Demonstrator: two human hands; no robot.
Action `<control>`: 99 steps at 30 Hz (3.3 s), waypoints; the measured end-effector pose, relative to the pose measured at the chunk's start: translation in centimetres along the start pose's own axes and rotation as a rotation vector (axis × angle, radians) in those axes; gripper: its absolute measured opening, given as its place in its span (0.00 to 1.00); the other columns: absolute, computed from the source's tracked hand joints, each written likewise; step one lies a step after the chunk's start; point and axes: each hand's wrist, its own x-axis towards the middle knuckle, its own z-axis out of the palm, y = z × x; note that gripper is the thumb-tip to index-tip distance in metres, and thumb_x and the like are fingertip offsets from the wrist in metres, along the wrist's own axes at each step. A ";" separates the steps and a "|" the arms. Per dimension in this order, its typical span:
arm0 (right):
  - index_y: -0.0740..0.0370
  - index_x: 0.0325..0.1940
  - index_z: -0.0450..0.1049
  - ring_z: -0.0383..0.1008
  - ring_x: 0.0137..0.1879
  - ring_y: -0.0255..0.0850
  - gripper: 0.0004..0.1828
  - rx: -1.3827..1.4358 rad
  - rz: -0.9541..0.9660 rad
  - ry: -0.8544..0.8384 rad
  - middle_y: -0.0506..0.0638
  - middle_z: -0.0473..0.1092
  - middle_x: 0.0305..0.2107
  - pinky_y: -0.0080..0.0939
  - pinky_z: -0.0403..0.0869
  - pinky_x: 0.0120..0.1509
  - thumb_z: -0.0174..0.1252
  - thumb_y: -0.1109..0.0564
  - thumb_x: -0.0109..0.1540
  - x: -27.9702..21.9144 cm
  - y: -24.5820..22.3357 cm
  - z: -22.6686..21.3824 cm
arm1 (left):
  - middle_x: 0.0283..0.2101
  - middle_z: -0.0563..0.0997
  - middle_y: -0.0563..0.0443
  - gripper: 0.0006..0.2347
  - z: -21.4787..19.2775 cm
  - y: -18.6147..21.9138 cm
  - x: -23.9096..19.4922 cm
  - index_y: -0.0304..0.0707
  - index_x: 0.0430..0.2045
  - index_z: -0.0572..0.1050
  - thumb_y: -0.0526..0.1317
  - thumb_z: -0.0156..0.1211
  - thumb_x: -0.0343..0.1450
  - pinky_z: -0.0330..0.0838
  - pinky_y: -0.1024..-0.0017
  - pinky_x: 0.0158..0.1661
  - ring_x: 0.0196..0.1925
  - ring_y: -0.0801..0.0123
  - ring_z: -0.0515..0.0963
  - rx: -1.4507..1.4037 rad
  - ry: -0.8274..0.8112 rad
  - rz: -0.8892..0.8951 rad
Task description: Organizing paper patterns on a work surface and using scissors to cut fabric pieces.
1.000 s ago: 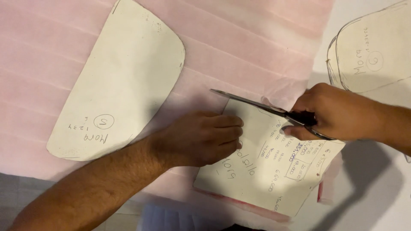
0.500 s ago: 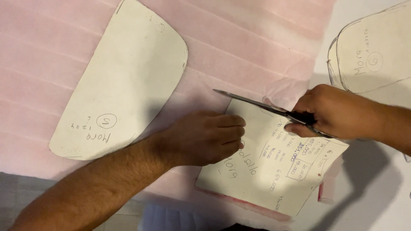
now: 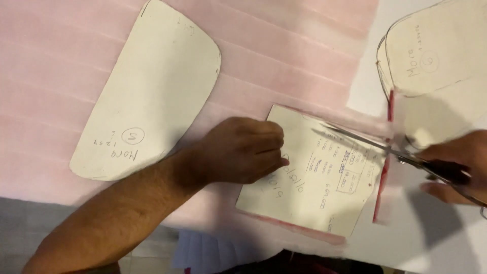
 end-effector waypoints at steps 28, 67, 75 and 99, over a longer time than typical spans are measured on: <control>0.72 0.48 0.76 0.73 0.23 0.43 0.17 1.454 0.098 0.480 0.58 0.72 0.15 0.41 0.71 0.35 0.58 0.55 0.62 -19.9 -24.2 26.4 | 0.60 0.78 0.34 0.18 4.4 23.9 -9.5 0.28 0.57 0.70 0.21 0.40 0.73 0.72 0.44 0.63 0.65 0.43 0.77 0.555 0.014 -0.599; 0.69 0.31 0.79 0.72 0.15 0.36 0.06 1.632 0.178 0.573 0.54 0.71 0.08 0.31 0.69 0.22 0.66 0.62 0.59 -5.4 -45.9 21.3 | 0.42 0.82 0.30 0.11 1.7 18.9 -19.3 0.26 0.26 0.72 0.29 0.74 0.63 0.75 0.66 0.46 0.41 0.58 0.83 -1.013 0.826 -0.891; 0.68 0.25 0.77 0.69 0.12 0.36 0.10 1.594 0.297 0.600 0.54 0.68 0.06 0.30 0.66 0.18 0.67 0.61 0.58 -5.0 -46.4 21.7 | 0.41 0.83 0.31 0.15 3.4 18.4 -20.9 0.27 0.24 0.72 0.28 0.80 0.57 0.75 0.69 0.44 0.40 0.62 0.83 -0.979 0.887 -0.893; 0.68 0.23 0.73 0.71 0.13 0.38 0.18 1.577 0.324 0.510 0.54 0.66 0.08 0.30 0.69 0.19 0.66 0.53 0.61 -4.7 -44.5 15.7 | 0.43 0.80 0.28 0.10 1.1 18.5 -19.4 0.27 0.24 0.74 0.36 0.66 0.71 0.75 0.61 0.43 0.41 0.51 0.81 -0.910 0.830 -0.666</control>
